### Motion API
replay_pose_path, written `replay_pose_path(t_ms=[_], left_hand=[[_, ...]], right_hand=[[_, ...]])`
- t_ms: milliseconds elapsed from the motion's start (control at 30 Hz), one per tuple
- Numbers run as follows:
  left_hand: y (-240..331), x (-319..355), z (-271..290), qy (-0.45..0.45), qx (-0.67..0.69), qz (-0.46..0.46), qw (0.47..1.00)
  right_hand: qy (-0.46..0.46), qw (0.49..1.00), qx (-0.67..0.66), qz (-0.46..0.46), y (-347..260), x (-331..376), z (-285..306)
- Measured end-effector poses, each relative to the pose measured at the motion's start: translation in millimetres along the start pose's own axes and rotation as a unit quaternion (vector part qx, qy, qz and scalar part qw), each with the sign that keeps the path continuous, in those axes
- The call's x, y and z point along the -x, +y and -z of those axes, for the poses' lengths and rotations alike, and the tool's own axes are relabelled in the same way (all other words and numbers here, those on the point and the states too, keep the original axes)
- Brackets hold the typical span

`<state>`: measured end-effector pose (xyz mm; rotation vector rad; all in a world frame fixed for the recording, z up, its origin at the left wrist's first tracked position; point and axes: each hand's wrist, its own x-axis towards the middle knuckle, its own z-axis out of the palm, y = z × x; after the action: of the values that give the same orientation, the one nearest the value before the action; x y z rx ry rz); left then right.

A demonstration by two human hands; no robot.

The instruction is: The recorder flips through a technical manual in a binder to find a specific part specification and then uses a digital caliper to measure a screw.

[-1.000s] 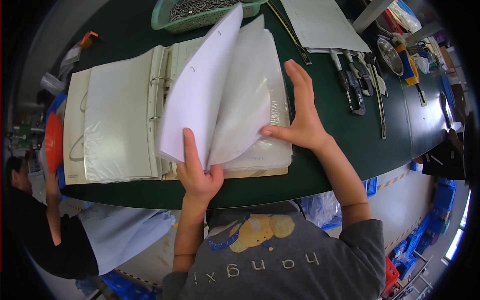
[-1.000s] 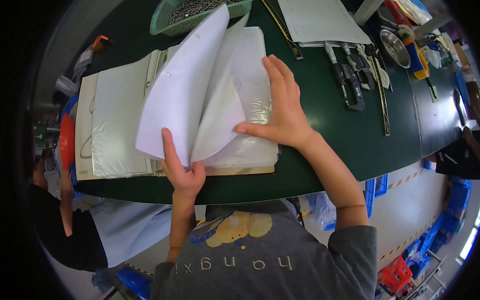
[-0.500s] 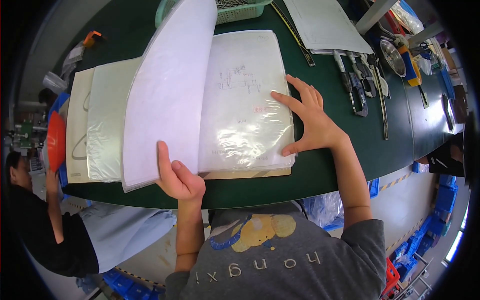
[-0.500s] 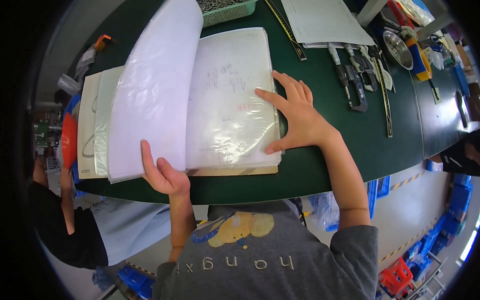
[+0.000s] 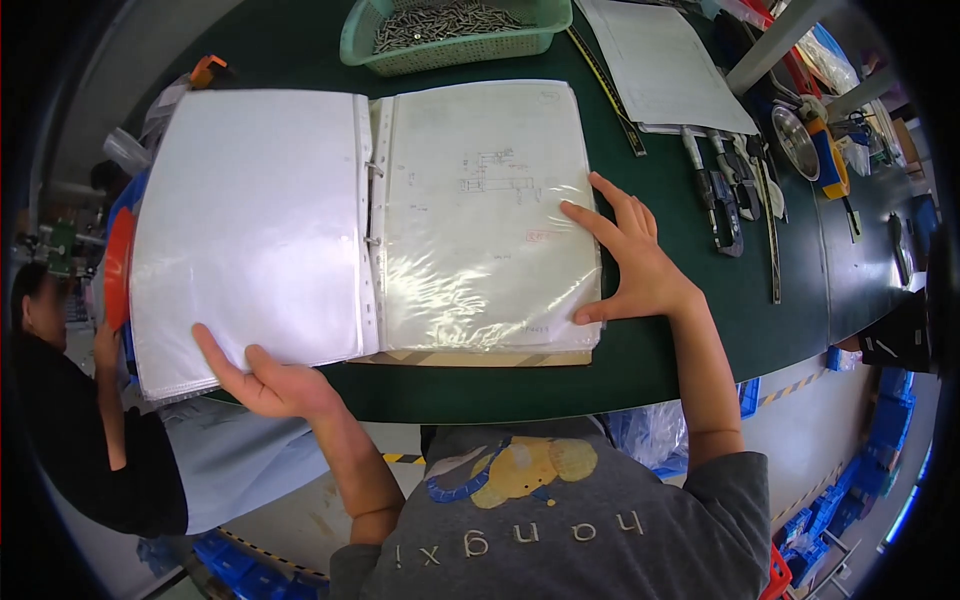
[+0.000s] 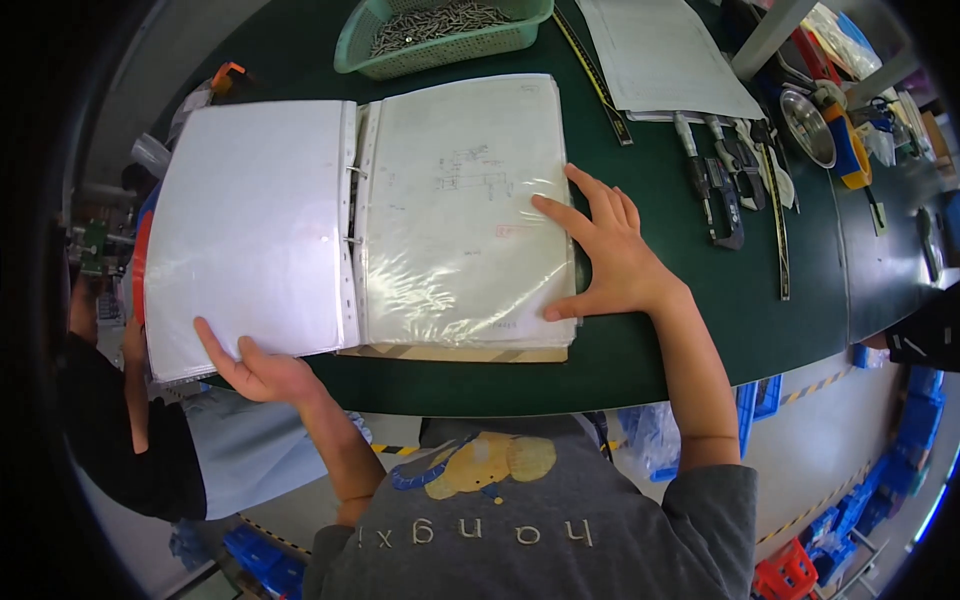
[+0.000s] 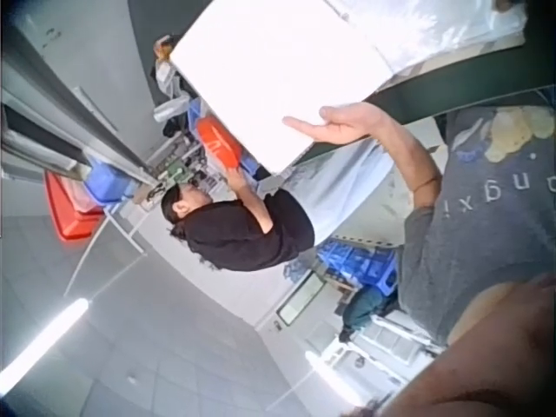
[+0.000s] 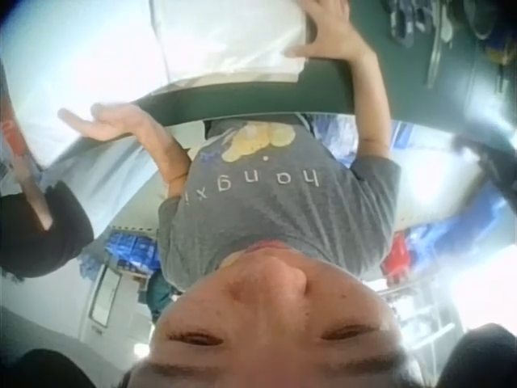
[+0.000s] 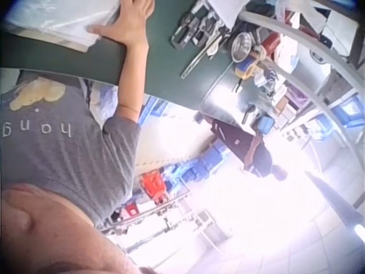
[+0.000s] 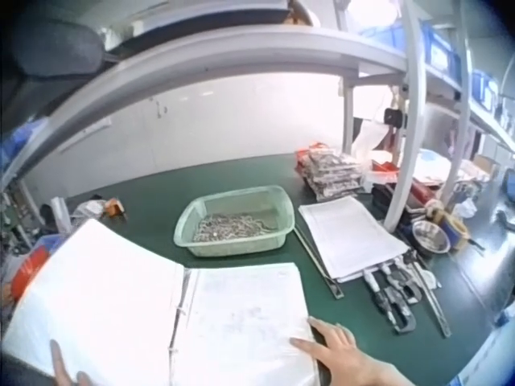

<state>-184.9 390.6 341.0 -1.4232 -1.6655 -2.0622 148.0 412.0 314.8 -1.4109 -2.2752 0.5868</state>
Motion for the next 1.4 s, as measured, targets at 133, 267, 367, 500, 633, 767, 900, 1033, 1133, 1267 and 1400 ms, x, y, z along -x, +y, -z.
replay_pose_path(t_ms=[133,267,367,500,633,767,900,1033,1133,1267,1400], left_hand=[[-9.1,-6.2,7.2,0.019,0.028,0.078,0.996],[-19.5,-12.3,14.7,0.045,0.087,0.180,0.979],[-30.9,-15.3,23.6,0.040,0.097,0.213,0.971],[-30.3,-15.2,35.8,0.021,0.064,0.284,0.956],[-23.1,-13.9,46.8,0.006,0.046,0.304,0.951],[-20.0,-12.9,48.8,0.020,-0.263,0.076,0.962],[20.8,9.4,7.4,-0.343,-0.038,-0.039,0.938],[48.7,34.0,-29.7,-0.586,-0.054,-0.104,0.802],[44.3,46.2,-36.6,-0.652,-0.080,-0.125,0.744],[28.6,45.3,-35.9,-0.643,-0.054,-0.126,0.753],[13.0,41.8,-27.1,-0.478,0.028,0.078,0.874]], right_hand=[[-0.002,1.000,0.005,0.002,0.0,-0.6,0.3],[-0.004,1.000,0.010,0.001,-0.1,-0.9,0.6],[-0.008,1.000,0.011,-0.003,-0.7,-1.2,0.9],[-0.014,1.000,0.014,-0.009,-2.2,-1.3,1.6],[-0.014,1.000,0.011,-0.012,-3.2,0.2,2.1],[-0.004,1.000,0.004,-0.011,-3.6,0.4,2.3],[0.017,1.000,-0.004,-0.004,-1.7,-0.7,-1.1],[0.022,1.000,-0.008,-0.011,-2.2,-0.8,0.4],[0.019,1.000,0.007,0.000,-1.5,-3.5,-2.7],[0.083,0.994,-0.068,-0.008,2.8,0.2,-0.6],[0.099,0.991,-0.093,-0.020,5.3,3.6,10.4]])
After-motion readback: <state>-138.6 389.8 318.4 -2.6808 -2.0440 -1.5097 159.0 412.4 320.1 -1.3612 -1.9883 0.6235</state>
